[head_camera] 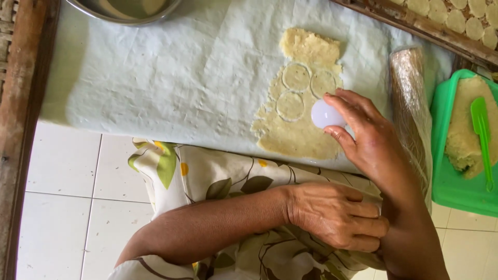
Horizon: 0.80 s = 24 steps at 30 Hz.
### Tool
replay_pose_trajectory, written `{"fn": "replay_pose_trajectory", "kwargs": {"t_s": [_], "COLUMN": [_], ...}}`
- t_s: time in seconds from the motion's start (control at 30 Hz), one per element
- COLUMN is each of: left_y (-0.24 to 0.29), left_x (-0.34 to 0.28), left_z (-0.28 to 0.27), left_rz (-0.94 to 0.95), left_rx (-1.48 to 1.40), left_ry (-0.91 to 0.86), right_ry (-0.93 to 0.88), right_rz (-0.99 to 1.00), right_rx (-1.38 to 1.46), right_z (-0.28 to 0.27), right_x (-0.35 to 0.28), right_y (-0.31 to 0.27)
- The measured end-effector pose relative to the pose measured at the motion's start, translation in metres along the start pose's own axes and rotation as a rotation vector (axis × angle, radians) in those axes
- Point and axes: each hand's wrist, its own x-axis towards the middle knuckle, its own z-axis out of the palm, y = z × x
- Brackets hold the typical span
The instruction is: Rolling out dough and cutting it into small circles using a circular cutter/cap.
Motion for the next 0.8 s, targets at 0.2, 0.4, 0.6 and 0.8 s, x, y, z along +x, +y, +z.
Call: {"fn": "replay_pose_trajectory", "kwargs": {"t_s": [0.2,0.4,0.6,0.8], "left_y": [0.001,0.001,0.005,0.010], "left_x": [-0.001,0.000,0.000,-0.001], "left_z": [0.001,-0.001,-0.003,-0.001], "left_rz": [-0.015,-0.029,-0.041,-0.016], "left_rx": [0.001,0.010,-0.008,-0.021], "left_ry": [-0.002,0.011,0.009,-0.036], "right_ry": [0.001,-0.001,0.021,0.041], "right_rz": [0.004,0.011,-0.009,-0.025], "right_rx": [-0.010,-0.033,-0.032,-0.036], "right_z": [0.006,0.007,0.009,0.008], "right_x": [0.001,0.006,0.005,0.003], "right_y": [0.000,-0.005,-0.004,-0.009]}}
